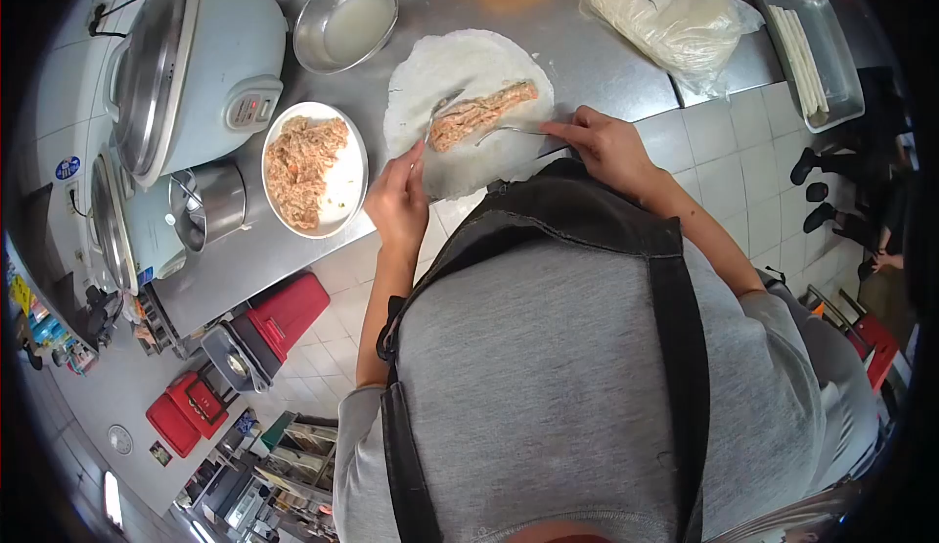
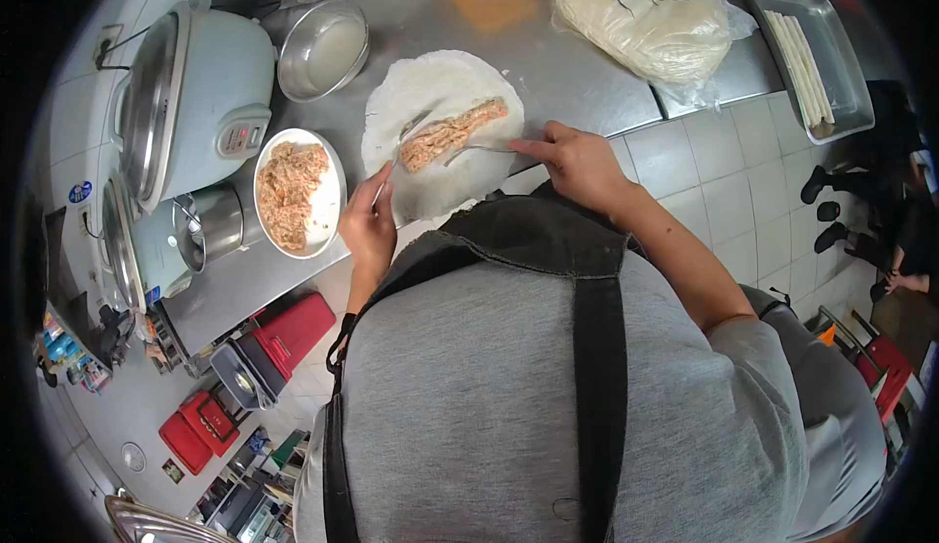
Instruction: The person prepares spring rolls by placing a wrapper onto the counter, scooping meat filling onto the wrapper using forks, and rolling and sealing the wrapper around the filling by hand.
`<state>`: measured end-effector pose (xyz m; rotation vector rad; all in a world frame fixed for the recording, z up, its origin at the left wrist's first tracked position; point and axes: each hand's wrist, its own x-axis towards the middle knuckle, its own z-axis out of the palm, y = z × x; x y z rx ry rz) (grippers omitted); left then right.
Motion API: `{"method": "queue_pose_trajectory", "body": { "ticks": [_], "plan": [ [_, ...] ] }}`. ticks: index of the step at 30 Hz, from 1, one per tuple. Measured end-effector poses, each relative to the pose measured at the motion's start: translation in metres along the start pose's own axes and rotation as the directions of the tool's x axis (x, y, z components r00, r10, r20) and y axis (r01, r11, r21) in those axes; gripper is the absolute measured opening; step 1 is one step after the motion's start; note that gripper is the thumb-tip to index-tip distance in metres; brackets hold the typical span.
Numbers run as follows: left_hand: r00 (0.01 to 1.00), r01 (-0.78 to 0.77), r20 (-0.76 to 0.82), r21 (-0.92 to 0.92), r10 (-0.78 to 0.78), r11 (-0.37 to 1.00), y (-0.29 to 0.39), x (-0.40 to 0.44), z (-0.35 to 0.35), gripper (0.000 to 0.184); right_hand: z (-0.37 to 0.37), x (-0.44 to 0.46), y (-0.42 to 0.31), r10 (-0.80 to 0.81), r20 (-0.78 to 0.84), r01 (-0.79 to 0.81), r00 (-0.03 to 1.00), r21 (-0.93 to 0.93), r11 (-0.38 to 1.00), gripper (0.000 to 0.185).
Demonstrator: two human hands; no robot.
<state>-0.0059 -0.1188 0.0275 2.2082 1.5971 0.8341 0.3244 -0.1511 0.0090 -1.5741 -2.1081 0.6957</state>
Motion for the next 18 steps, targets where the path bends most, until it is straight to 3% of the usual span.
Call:
{"method": "queue_pose_trajectory", "body": {
  "ticks": [3,4,7,10,13,18],
  "plan": [
    [0.992,-0.111,0.073,0.103,0.104,0.988,0.003,-0.014,0.015,0.035,0.002,0.003,0.002,0.044,-0.045,-0.047,0.998,-0.069,0.997,0.052],
    [0.993,-0.072,0.104,0.084,0.063,0.994,0.009,-0.016,0.013,0.034,0.0,0.002,0.003,0.058,-0.054,-0.061,0.997,-0.066,0.996,0.052],
    [0.999,-0.026,0.038,-0.039,0.027,0.999,0.012,-0.005,0.013,0.032,-0.004,-0.001,0.006,0.061,-0.065,-0.064,0.996,-0.048,0.997,0.05],
    [0.999,-0.036,0.002,-0.022,0.037,0.999,0.016,0.009,0.027,0.031,-0.004,-0.002,0.009,0.031,-0.061,-0.034,0.998,-0.05,0.998,0.049],
    [0.983,-0.178,0.03,-0.049,0.18,0.983,0.016,0.006,0.032,0.027,-0.008,0.001,0.017,0.055,-0.099,-0.064,0.994,-0.093,0.994,0.049],
    [0.999,-0.014,0.034,-0.08,0.017,0.997,0.022,0.024,0.031,0.027,-0.023,-0.002,0.022,0.032,-0.089,-0.038,0.996,-0.068,0.997,0.052]
  ]
}}
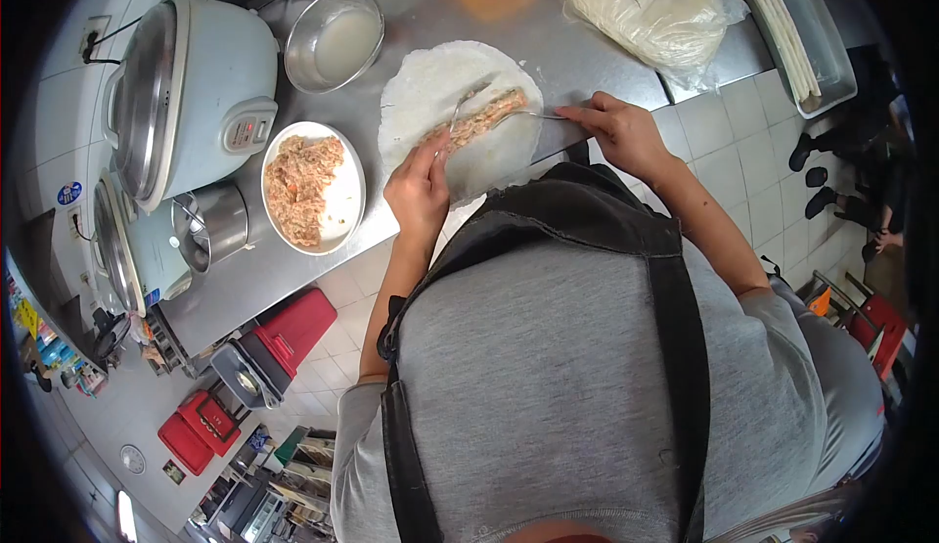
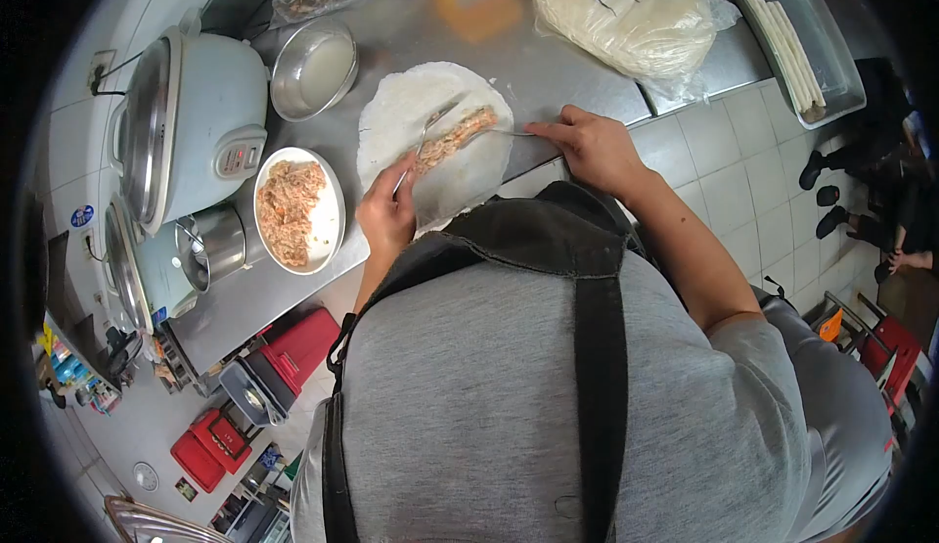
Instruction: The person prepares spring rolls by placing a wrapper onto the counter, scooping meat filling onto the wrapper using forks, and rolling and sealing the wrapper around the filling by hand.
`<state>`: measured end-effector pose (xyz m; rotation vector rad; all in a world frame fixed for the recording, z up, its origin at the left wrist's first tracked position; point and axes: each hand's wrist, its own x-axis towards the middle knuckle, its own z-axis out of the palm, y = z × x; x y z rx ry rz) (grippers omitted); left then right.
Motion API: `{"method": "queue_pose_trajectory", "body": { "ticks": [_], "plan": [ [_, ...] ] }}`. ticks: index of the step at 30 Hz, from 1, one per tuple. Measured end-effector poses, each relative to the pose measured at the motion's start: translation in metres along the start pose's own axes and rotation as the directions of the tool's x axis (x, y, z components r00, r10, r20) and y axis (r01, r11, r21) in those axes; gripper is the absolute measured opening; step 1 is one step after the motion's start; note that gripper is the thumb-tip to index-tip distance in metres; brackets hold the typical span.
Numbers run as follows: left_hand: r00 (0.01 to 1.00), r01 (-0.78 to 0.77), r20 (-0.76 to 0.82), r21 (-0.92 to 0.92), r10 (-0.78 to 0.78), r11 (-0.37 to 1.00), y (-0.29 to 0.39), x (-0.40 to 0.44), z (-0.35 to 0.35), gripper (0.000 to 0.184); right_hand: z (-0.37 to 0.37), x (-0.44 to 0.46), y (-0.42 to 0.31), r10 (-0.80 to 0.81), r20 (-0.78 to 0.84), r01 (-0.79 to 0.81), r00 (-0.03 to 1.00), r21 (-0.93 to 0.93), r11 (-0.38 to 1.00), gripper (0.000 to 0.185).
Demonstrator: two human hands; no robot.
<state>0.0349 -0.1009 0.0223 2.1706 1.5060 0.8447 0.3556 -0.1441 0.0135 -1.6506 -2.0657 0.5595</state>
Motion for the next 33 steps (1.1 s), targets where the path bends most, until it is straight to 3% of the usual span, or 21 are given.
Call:
{"method": "queue_pose_trajectory", "body": {
  "ticks": [3,6,10,14,17,18,21,25,29,33],
  "plan": [
    [0.995,-0.095,0.025,0.057,0.094,0.994,0.003,0.003,0.01,0.027,-0.003,0.004,0.004,0.045,-0.015,-0.046,0.999,-0.064,0.997,0.048],
    [0.992,-0.124,0.036,-0.01,0.124,0.992,-0.009,-0.005,0.0,0.029,-0.01,0.002,0.009,0.048,-0.004,-0.048,0.999,-0.064,0.997,0.049],
    [0.998,0.057,0.014,-0.019,-0.057,0.998,-0.019,-0.004,-0.029,0.031,0.003,0.001,-0.006,-0.005,0.041,0.003,0.999,0.041,0.999,0.05],
    [0.988,-0.066,0.148,0.144,0.045,0.987,-0.025,-0.03,-0.037,0.032,0.026,0.014,-0.024,-0.039,0.038,0.04,0.999,-0.012,0.999,0.051],
    [0.978,0.071,0.191,0.061,-0.082,0.996,-0.02,-0.033,-0.052,0.032,0.024,0.009,-0.024,-0.004,0.059,0.003,0.998,0.013,1.0,0.052],
    [0.998,0.015,0.061,-0.036,-0.013,0.999,-0.025,-0.031,-0.049,0.032,0.023,0.007,-0.025,0.01,0.079,-0.013,0.997,0.03,0.999,0.052],
    [0.998,0.061,0.017,0.043,-0.061,0.997,-0.033,-0.03,-0.053,0.033,0.033,0.006,-0.032,-0.099,0.092,0.094,0.991,0.064,0.994,0.053],
    [0.995,0.006,0.101,0.156,-0.022,0.988,-0.038,-0.052,-0.061,0.036,0.051,0.017,-0.044,-0.088,0.077,0.088,0.993,0.009,0.996,0.053],
    [0.999,-0.027,0.045,0.221,0.018,0.975,-0.035,-0.048,-0.076,0.038,0.056,0.019,-0.052,-0.086,0.083,0.086,0.993,-0.002,0.996,0.054],
    [0.993,-0.104,0.076,0.157,0.093,0.982,-0.016,-0.034,-0.061,0.038,0.06,0.02,-0.054,-0.112,0.075,0.112,0.991,0.006,0.994,0.055]
  ]
}}
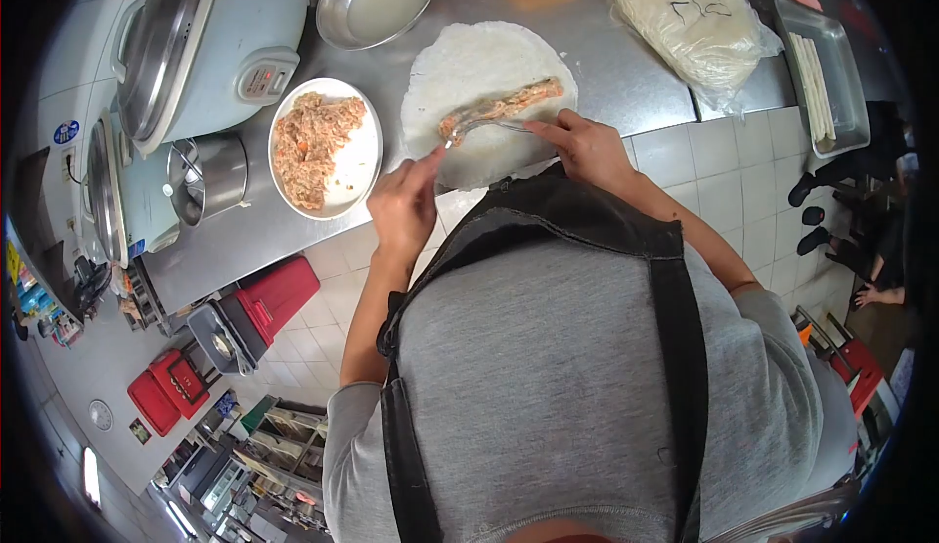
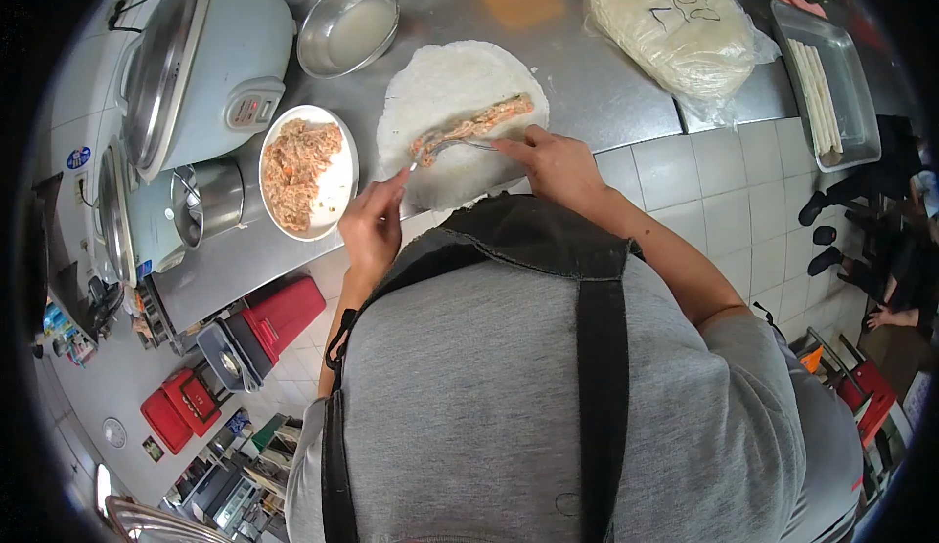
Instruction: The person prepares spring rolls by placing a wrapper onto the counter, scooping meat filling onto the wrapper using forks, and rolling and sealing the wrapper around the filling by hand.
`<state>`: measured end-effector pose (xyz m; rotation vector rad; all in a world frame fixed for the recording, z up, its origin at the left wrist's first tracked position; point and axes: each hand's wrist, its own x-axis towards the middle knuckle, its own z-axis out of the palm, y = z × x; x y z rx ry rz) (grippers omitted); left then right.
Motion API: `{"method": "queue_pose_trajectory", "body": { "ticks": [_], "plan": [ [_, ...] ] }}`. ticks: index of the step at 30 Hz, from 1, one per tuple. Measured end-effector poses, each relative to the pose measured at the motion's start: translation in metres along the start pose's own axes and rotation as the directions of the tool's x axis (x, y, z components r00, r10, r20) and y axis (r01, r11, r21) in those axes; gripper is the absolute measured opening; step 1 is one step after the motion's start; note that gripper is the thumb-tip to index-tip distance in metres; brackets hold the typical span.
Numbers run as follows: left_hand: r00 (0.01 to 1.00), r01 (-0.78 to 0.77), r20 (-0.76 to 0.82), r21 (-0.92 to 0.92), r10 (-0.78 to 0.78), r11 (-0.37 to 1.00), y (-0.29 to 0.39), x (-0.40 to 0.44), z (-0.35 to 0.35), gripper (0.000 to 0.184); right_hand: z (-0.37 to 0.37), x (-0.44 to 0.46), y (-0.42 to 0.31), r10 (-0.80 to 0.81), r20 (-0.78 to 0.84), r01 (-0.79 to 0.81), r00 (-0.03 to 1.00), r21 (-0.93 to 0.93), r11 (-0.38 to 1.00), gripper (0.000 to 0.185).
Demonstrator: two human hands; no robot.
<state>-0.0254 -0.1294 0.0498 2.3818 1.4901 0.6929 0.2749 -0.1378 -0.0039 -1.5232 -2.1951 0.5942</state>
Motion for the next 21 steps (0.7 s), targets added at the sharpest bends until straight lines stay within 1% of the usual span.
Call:
{"method": "queue_pose_trajectory", "body": {
  "ticks": [1,3,5,6,8,9,12,13,16,20,21],
  "plan": [
    [0.999,0.008,0.049,0.05,-0.011,0.999,-0.003,-0.003,0.005,0.036,-0.001,-0.001,0.001,-0.008,-0.004,0.008,1.0,0.0,1.0,0.054],
    [0.999,0.028,0.045,0.061,-0.03,0.998,-0.011,-0.012,0.003,0.035,-0.006,-0.006,0.005,-0.02,-0.014,0.02,1.0,0.002,1.0,0.051],
    [0.998,0.028,0.049,0.096,-0.033,0.995,-0.02,-0.016,-0.007,0.034,-0.016,-0.012,0.008,0.017,-0.049,-0.014,0.999,0.062,0.998,0.048],
    [0.998,0.04,0.045,0.081,-0.044,0.996,-0.016,-0.013,-0.01,0.034,-0.021,-0.015,0.008,0.035,-0.061,-0.029,0.998,0.095,0.995,0.046],
    [0.997,0.069,0.037,0.055,-0.071,0.996,-0.006,-0.004,-0.018,0.033,-0.03,-0.018,0.008,0.08,-0.027,-0.078,0.996,0.074,0.994,0.043],
    [0.999,0.036,0.019,0.003,-0.036,0.999,0.002,0.002,-0.016,0.033,-0.032,-0.018,0.008,0.104,-0.013,-0.103,0.994,0.062,0.993,0.041],
    [0.999,-0.031,0.045,0.022,0.03,0.999,0.0,0.001,0.008,0.033,-0.03,-0.017,0.007,0.106,-0.033,-0.105,0.994,0.028,0.994,0.039],
    [0.998,-0.006,0.068,0.043,0.003,0.999,-0.003,-0.003,0.009,0.034,-0.031,-0.018,0.008,0.112,-0.03,-0.111,0.993,0.02,0.994,0.039],
    [0.996,0.042,0.071,0.07,-0.047,0.997,-0.016,-0.014,-0.011,0.033,-0.032,-0.021,0.011,0.13,-0.022,-0.129,0.991,0.017,0.991,0.038],
    [0.994,0.101,0.035,-0.024,-0.101,0.995,-0.01,-0.007,-0.018,0.031,-0.028,-0.022,0.013,0.097,-0.009,-0.096,0.995,0.038,0.995,0.037],
    [0.998,0.061,0.013,-0.061,-0.06,0.996,-0.007,-0.002,-0.01,0.031,-0.027,-0.022,0.013,0.082,-0.01,-0.081,0.997,0.035,0.996,0.037]
  ]
}}
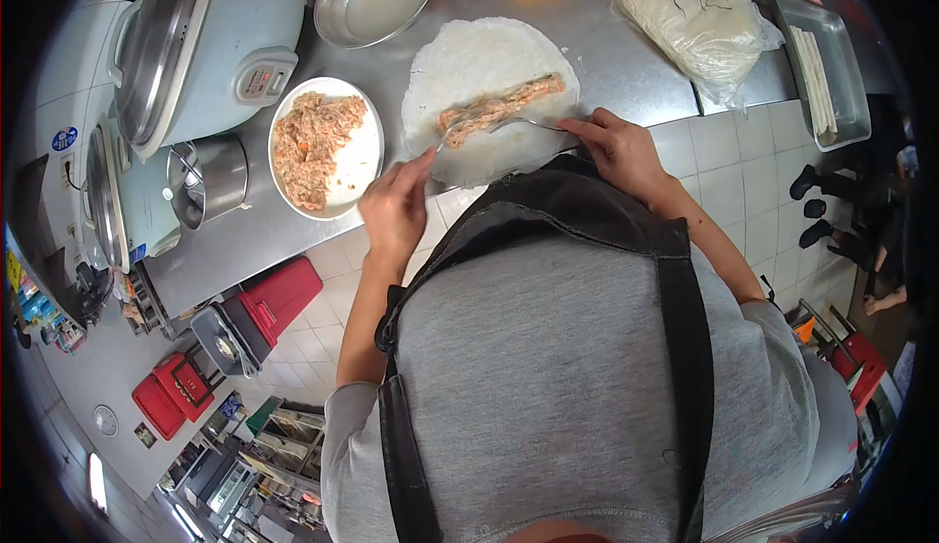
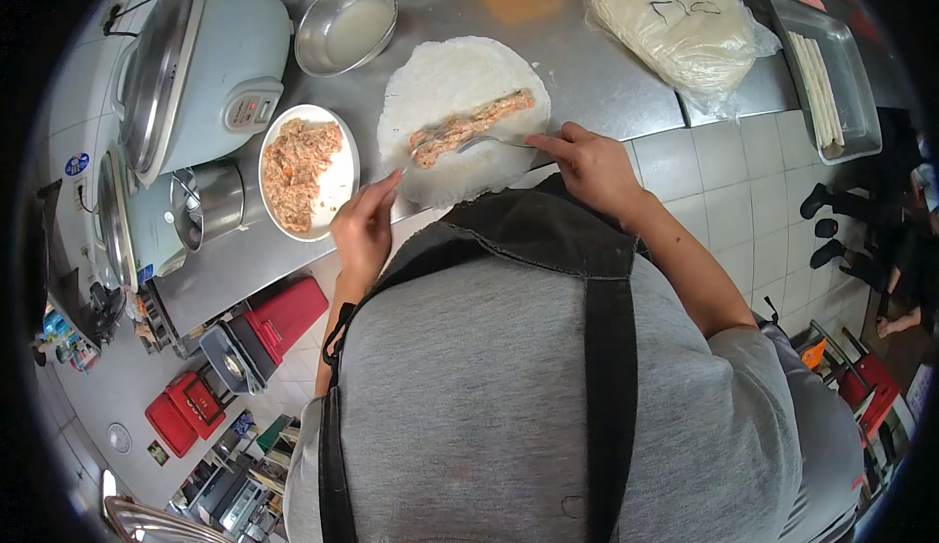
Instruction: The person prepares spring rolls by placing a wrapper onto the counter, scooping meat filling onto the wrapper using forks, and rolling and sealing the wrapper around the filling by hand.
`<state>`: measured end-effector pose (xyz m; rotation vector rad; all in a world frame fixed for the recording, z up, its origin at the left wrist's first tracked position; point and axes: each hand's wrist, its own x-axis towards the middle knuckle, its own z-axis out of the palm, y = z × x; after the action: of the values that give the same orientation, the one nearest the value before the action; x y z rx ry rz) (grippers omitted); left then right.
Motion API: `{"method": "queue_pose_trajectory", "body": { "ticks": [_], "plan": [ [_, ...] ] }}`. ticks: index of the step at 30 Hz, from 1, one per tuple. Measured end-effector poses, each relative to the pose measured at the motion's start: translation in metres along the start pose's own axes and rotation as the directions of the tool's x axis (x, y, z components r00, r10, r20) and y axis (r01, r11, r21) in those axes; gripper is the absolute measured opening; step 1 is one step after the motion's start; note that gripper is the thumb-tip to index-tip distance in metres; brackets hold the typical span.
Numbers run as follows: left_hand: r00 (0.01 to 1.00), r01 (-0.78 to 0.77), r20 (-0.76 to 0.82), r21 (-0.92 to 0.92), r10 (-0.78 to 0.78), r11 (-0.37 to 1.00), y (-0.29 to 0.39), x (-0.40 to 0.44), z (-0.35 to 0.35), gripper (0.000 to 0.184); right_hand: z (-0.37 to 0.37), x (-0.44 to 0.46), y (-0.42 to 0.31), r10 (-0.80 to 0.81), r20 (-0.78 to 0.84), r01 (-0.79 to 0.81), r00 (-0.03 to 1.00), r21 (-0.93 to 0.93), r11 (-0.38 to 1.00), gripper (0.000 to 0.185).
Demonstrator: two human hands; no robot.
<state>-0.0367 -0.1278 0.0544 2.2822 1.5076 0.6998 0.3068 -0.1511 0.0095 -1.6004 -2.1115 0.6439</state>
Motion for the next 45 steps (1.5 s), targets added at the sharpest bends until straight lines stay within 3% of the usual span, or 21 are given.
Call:
{"method": "queue_pose_trajectory", "body": {
  "ticks": [3,4,10,13,17,20,23,27,31,35,36,37,40,42,45],
  "plan": [
    [0.997,-0.074,0.005,0.042,0.073,0.996,0.004,0.008,0.034,0.029,0.003,0.005,-0.004,0.057,-0.001,-0.057,0.998,-0.004,0.998,0.037],
    [0.997,-0.037,0.063,0.063,0.034,0.997,0.009,0.008,0.033,0.034,0.001,0.006,-0.002,0.053,-0.006,-0.053,0.999,0.005,0.999,0.037],
    [0.997,0.075,-0.011,0.004,-0.075,0.997,0.005,0.007,0.018,0.041,0.001,0.004,0.002,-0.018,0.03,0.016,0.999,0.08,0.997,0.037],
    [1.0,-0.028,0.017,0.092,0.026,0.995,0.001,-0.001,0.029,0.037,0.009,0.009,-0.004,-0.031,0.026,0.03,0.999,0.04,0.999,0.041],
    [0.989,0.126,-0.062,-0.084,-0.131,0.989,0.002,-0.003,0.027,0.036,0.004,0.011,-0.005,-0.009,0.016,0.007,1.0,0.113,0.994,0.045],
    [0.988,0.138,-0.066,-0.073,-0.142,0.988,0.005,-0.001,0.039,0.035,0.006,0.011,-0.002,-0.033,0.019,0.031,0.999,0.07,0.997,0.045],
    [0.997,0.028,-0.073,-0.051,-0.032,0.998,-0.003,-0.015,0.053,0.035,0.001,0.013,0.006,-0.002,0.015,0.002,1.0,0.01,1.0,0.043],
    [0.97,0.165,-0.145,-0.204,-0.197,0.965,-0.005,-0.011,0.048,0.037,-0.005,0.008,0.012,-0.013,0.029,0.011,0.999,0.067,0.998,0.041],
    [0.992,0.111,-0.055,-0.11,-0.117,0.988,0.0,-0.01,0.057,0.036,-0.003,0.009,0.012,-0.062,-0.012,0.063,0.998,0.012,0.998,0.04],
    [0.989,0.096,-0.09,-0.217,-0.118,0.972,0.004,-0.004,0.046,0.032,-0.017,0.008,0.011,-0.007,0.022,0.006,1.0,0.034,0.999,0.043],
    [0.974,0.184,-0.084,-0.231,-0.208,0.955,0.001,-0.004,0.038,0.029,-0.019,0.006,0.01,-0.008,0.038,0.006,0.999,0.051,0.999,0.044],
    [0.979,0.102,-0.161,-0.162,-0.128,0.982,-0.003,-0.001,0.027,0.029,-0.016,0.005,0.009,-0.051,0.019,0.05,0.998,0.065,0.997,0.045],
    [0.991,0.095,-0.094,-0.007,-0.095,0.995,-0.009,-0.01,-0.004,0.033,0.003,0.011,-0.006,-0.155,-0.026,0.156,0.988,0.084,0.984,0.05],
    [0.999,0.052,0.001,0.068,-0.052,0.996,-0.013,-0.019,-0.014,0.036,0.017,0.019,-0.013,-0.177,0.029,0.176,0.984,0.017,0.984,0.053],
    [0.999,0.024,0.022,0.205,-0.029,0.979,-0.021,-0.029,-0.02,0.037,0.022,0.025,-0.017,-0.208,0.055,0.21,0.977,-0.025,0.977,0.056]
  ]
}}
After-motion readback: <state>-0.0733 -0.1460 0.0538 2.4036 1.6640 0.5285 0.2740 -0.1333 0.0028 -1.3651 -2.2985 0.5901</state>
